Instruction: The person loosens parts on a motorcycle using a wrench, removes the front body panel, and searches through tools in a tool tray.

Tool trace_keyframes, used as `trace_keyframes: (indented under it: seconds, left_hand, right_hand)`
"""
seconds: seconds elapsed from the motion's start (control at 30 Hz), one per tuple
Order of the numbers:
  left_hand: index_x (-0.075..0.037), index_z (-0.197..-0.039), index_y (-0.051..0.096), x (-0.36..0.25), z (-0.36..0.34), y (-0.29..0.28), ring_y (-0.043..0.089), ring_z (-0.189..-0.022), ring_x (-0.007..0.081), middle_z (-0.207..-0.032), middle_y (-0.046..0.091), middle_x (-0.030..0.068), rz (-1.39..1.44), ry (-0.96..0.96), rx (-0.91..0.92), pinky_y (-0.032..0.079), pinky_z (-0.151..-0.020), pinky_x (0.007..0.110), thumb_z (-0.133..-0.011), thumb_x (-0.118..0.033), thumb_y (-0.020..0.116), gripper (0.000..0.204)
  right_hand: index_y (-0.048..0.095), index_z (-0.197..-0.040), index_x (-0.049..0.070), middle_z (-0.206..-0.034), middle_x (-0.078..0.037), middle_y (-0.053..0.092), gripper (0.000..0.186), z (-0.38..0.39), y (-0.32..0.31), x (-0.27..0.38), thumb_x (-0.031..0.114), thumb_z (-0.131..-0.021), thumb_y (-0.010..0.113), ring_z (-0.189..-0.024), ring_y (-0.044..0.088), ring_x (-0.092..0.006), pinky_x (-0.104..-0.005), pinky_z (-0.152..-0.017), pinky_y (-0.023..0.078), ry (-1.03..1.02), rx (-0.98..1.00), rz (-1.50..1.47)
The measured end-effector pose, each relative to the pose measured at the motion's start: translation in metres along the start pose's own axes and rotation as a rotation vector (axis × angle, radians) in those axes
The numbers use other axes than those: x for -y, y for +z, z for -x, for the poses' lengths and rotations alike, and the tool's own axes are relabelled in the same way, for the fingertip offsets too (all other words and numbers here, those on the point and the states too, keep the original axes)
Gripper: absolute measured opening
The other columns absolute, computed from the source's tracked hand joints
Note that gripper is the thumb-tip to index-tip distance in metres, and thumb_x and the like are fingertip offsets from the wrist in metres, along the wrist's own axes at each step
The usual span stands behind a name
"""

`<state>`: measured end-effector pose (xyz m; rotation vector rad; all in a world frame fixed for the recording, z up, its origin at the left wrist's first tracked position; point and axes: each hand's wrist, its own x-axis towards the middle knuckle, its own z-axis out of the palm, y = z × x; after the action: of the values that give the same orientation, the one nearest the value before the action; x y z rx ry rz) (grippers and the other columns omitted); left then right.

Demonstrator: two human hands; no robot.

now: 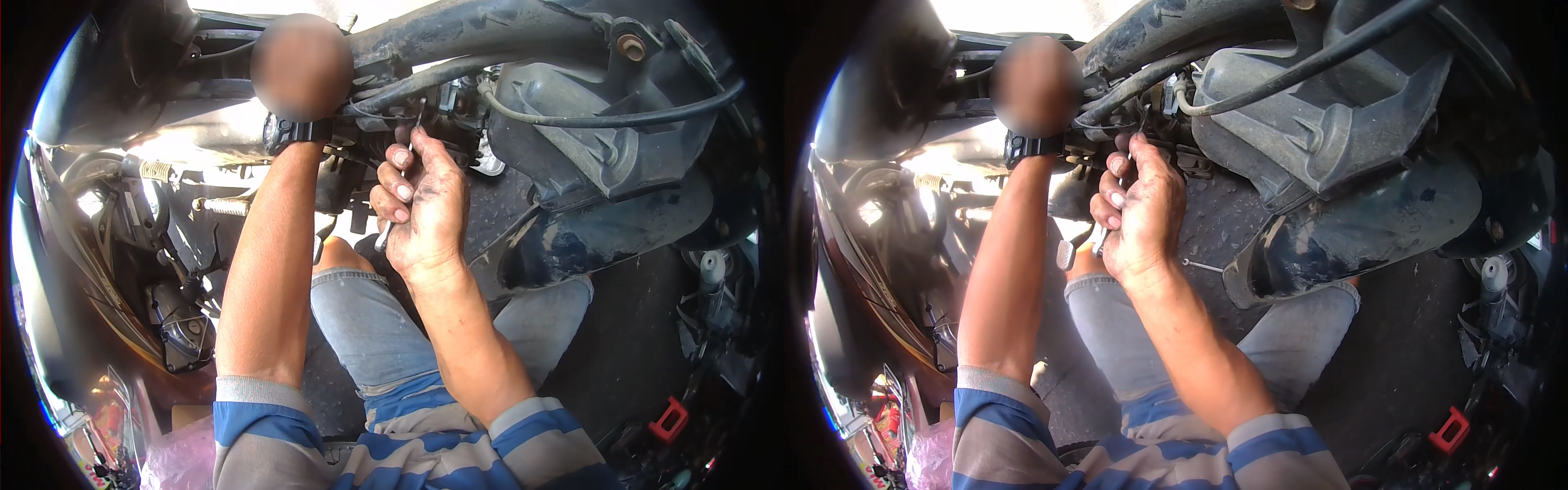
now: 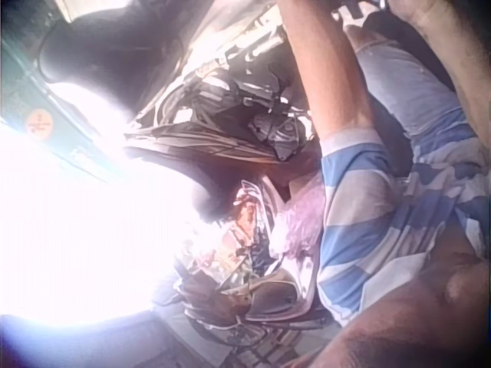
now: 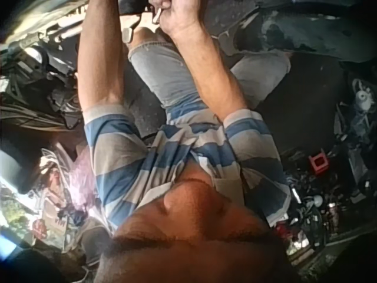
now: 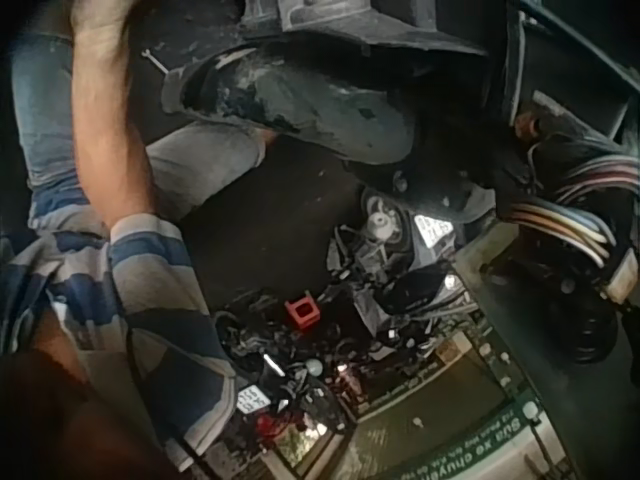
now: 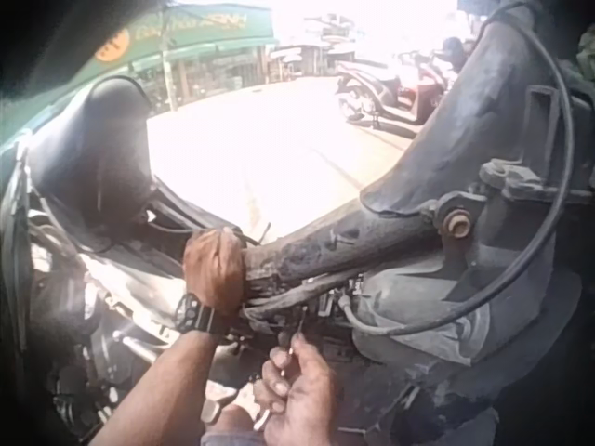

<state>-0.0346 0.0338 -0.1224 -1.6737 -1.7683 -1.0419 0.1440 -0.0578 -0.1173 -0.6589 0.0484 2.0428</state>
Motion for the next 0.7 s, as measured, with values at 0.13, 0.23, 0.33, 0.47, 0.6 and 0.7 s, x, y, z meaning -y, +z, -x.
trace_keyframes:
  seconds: [0.13,0.23,0.33,0.47,0.6,0.7]
  left_hand:
    - [0.0,-0.072,0.066,0.005,0.0,0.001,0.059,-0.084,0.0444,-0.08,0.068,0.0194,0.061,-0.073,0.029,0.045,-0.085,0.052,-0.097,-0.027,0.04,0.045]
    - [0.0,-0.072,0.066,0.009,-0.001,0.002,0.059,-0.084,0.0445,-0.08,0.068,0.0192,0.058,-0.074,0.031,0.045,-0.085,0.052,-0.097,-0.027,0.04,0.045]
    - [0.0,-0.071,0.066,0.008,-0.003,0.006,0.059,-0.083,0.0442,-0.079,0.067,0.0188,0.096,-0.098,0.007,0.045,-0.084,0.052,-0.097,-0.027,0.04,0.045]
    - [0.0,-0.071,0.065,0.009,-0.005,0.006,0.058,-0.083,0.0437,-0.078,0.067,0.0186,0.054,-0.048,0.018,0.045,-0.084,0.052,-0.097,-0.027,0.04,0.045]
    - [0.001,-0.07,0.064,0.007,0.004,-0.002,0.058,-0.083,0.043,-0.078,0.067,0.019,0.092,-0.104,0.031,0.045,-0.084,0.052,-0.097,-0.027,0.04,0.045]
    - [0.001,-0.07,0.064,0.006,0.0,-0.003,0.058,-0.083,0.043,-0.078,0.067,0.019,0.062,-0.082,0.025,0.045,-0.084,0.052,-0.097,-0.026,0.04,0.045]
  right_hand:
    - [0.056,-0.095,0.005,-0.07,0.002,0.048,0.023,-0.013,-0.018,-0.003,0.027,-0.101,0.054,-0.045,0.034,-0.0045,-0.0216,-0.037,0.025,-0.044,0.02,0.204]
    - [0.057,-0.093,0.005,-0.065,0.002,0.046,0.025,-0.03,-0.037,0.0,0.028,-0.101,0.054,-0.043,0.032,-0.0039,-0.0218,-0.036,0.023,-0.111,0.05,0.388]
    - [0.057,-0.091,0.003,-0.062,0.001,0.043,0.027,-0.05,-0.053,0.002,0.028,-0.101,0.052,-0.042,0.03,-0.0038,-0.0224,-0.036,0.021,-0.206,0.11,0.556]
    - [0.058,-0.09,0.003,-0.06,0.001,0.043,0.028,-0.058,-0.058,0.001,0.028,-0.1,0.052,-0.041,0.03,-0.0041,-0.0227,-0.037,0.021,-0.334,0.17,0.643]
    - [0.058,-0.091,0.002,-0.06,0.001,0.043,0.028,-0.037,-0.058,-0.004,0.028,-0.101,0.052,-0.04,0.029,-0.0042,-0.0221,-0.036,0.022,-0.238,0.111,0.602]
    - [0.059,-0.092,0.003,-0.061,0.001,0.045,0.028,-0.017,-0.043,0.0,0.028,-0.103,0.052,-0.041,0.03,-0.004,-0.0215,-0.036,0.022,-0.165,0.064,0.522]
